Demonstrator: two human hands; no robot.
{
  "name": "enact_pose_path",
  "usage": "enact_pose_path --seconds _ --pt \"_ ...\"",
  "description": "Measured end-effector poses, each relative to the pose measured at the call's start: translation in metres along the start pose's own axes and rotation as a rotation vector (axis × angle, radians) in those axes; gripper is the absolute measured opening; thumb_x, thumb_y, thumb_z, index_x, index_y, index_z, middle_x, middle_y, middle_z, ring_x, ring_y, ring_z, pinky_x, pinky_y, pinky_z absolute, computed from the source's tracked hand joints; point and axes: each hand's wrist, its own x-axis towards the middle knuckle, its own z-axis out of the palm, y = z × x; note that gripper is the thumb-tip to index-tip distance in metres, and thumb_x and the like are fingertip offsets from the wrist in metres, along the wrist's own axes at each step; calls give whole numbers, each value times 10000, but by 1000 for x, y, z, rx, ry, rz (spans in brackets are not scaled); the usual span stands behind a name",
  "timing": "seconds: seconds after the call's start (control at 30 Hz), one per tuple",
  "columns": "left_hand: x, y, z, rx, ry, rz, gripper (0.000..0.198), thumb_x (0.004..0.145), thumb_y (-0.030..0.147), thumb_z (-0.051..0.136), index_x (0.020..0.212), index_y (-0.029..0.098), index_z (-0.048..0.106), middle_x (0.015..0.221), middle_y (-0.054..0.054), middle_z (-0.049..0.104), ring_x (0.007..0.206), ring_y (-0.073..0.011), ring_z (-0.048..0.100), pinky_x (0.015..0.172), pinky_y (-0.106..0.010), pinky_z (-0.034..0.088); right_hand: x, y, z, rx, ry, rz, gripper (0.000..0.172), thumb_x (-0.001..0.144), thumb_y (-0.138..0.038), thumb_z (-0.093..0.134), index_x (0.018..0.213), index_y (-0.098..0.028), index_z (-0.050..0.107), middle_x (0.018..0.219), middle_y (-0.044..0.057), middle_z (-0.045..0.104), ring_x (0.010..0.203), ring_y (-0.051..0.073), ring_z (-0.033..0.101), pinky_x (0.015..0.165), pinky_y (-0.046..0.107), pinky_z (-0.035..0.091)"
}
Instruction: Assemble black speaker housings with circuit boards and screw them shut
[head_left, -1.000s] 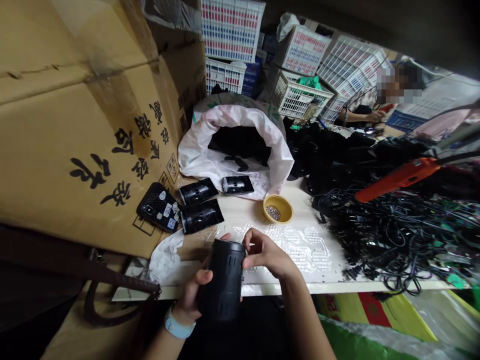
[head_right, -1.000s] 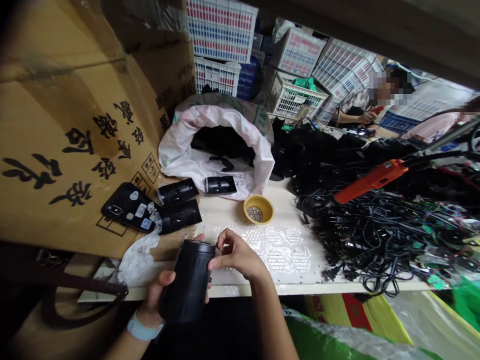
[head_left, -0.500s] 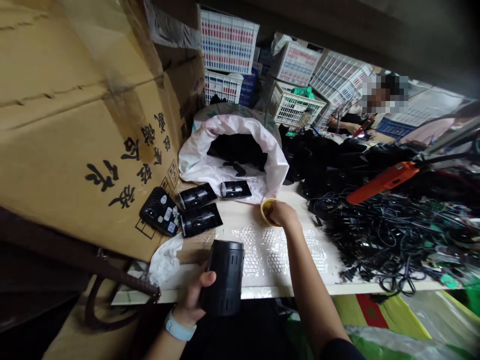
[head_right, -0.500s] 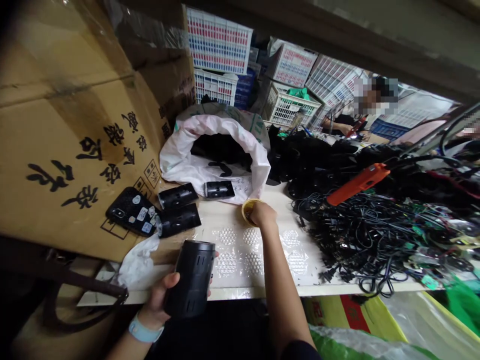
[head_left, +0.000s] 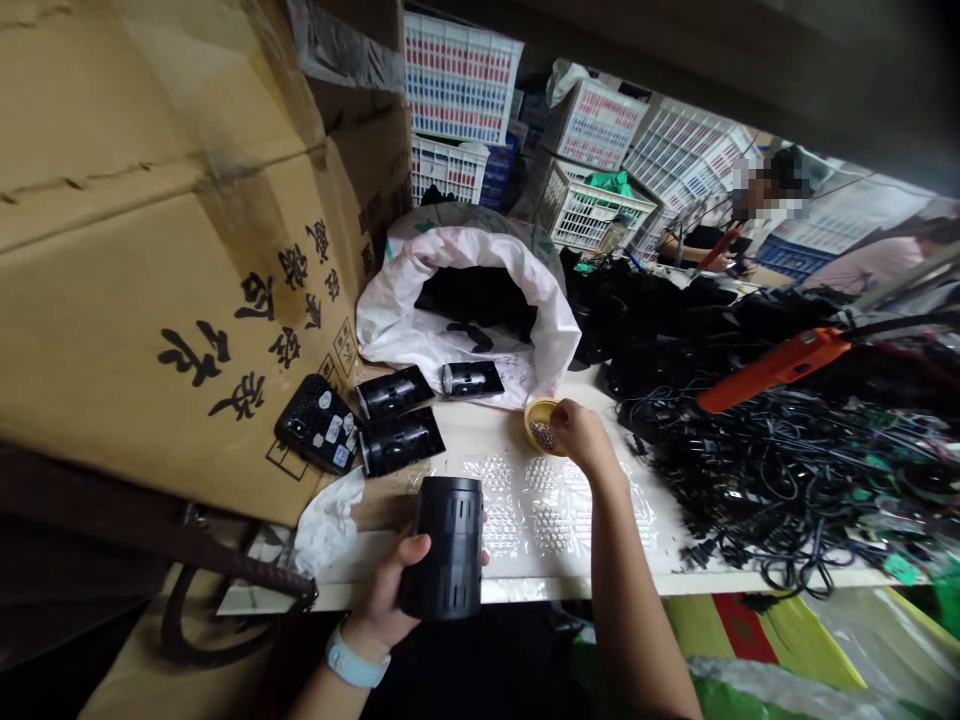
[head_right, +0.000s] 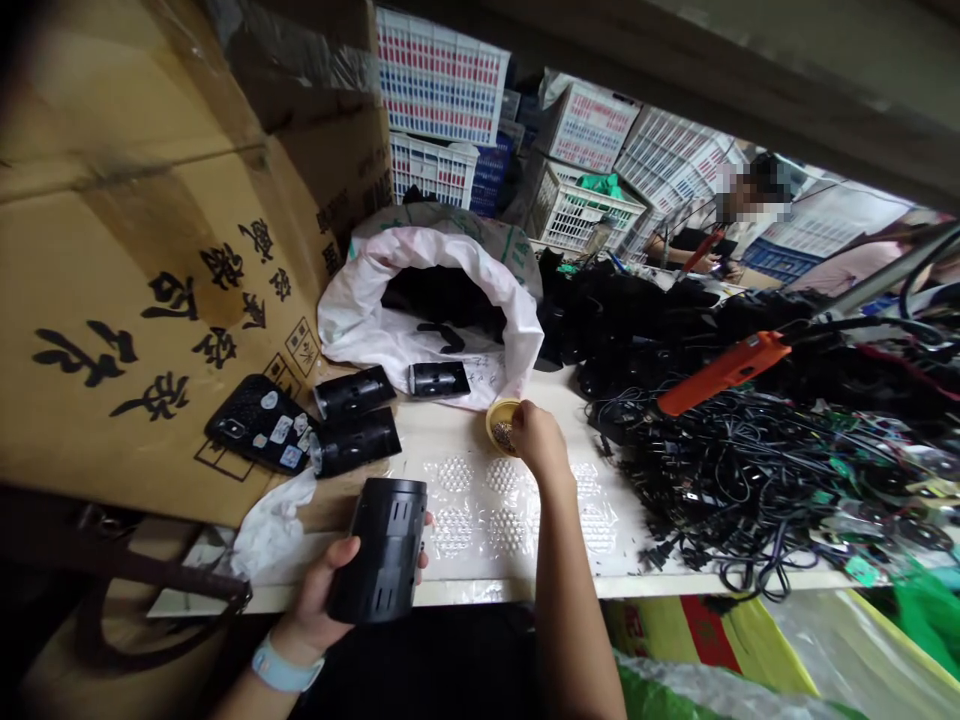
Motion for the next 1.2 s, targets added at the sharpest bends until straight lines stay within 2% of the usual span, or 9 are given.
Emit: enact_pose_path --seconds 0.1,0.2,0.33,0.5,0.6,0.8,0.93,1.1,1.2 --pt "0 1 -1 -66 -9 26 508 687 473 795 1078 153 741 1036 -139 744 865 -261 725 747 -334 603 -40 -6 4 215 -103 -103 92 890 -242 498 894 -168 553 840 64 664 734 156 618 636 249 456" --pt "0 1 -1 -99 3 27 444 688 480 796 1004 169 767 982 -110 759 825 -260 729 773 -346 597 -88 -12 21 614 -356 -169 238 816 -400 642 817 -177 560 663 -2 589 561 119 535 516 229 408" --pt "1 0 -1 -119 49 49 383 685 478 797 903 163 787 878 -97 765 839 -272 718 881 -397 560 -130 -18 48 1026 -595 -129 325 738 -424 780 712 -161 591 600 -16 538 528 94 477 513 225 352" --pt "3 -1 -3 -139 83 61 418 653 490 813 933 181 788 870 -71 768 858 -262 712 964 -391 517 -143 -19 65 1105 -417 -294 205 793 -330 775 721 -184 650 876 24 530 860 141 526 772 266 412" --pt "3 -2 -5 -116 135 67 408 642 491 825 908 184 789 807 -60 765 806 -254 715 954 -395 523 -142 -17 71 1117 -400 -315 189 805 -338 766 744 -201 651 997 37 465 1000 168 486 782 263 397" --pt "-2 2 -4 -39 -2 31 407 694 534 774 824 148 787 678 -92 731 798 -294 714 929 -458 531 -132 -14 90 1354 -683 -179 554 599 -327 912 764 -222 393 831 -42 462 692 101 439 624 234 352" --pt "-1 2 -5 -64 -14 41 387 694 534 778 811 166 785 754 -99 747 852 -295 714 913 -447 542 -118 -15 77 1135 -735 -159 677 468 -364 951 813 -233 383 811 -50 520 668 106 476 599 231 369" --pt "-1 -1 -10 -125 81 60 407 650 460 849 963 212 770 968 -78 767 932 -259 714 856 -391 585 -66 -10 21 296 -151 -206 322 899 -483 552 774 -188 521 787 29 600 734 155 548 659 267 409" --pt "-1 -1 -10 -142 88 58 443 625 437 870 984 199 767 1068 -88 753 955 -262 707 837 -383 596 -17 -3 3 24 -54 -81 242 881 -283 588 671 -169 552 707 57 603 719 174 563 670 289 392"
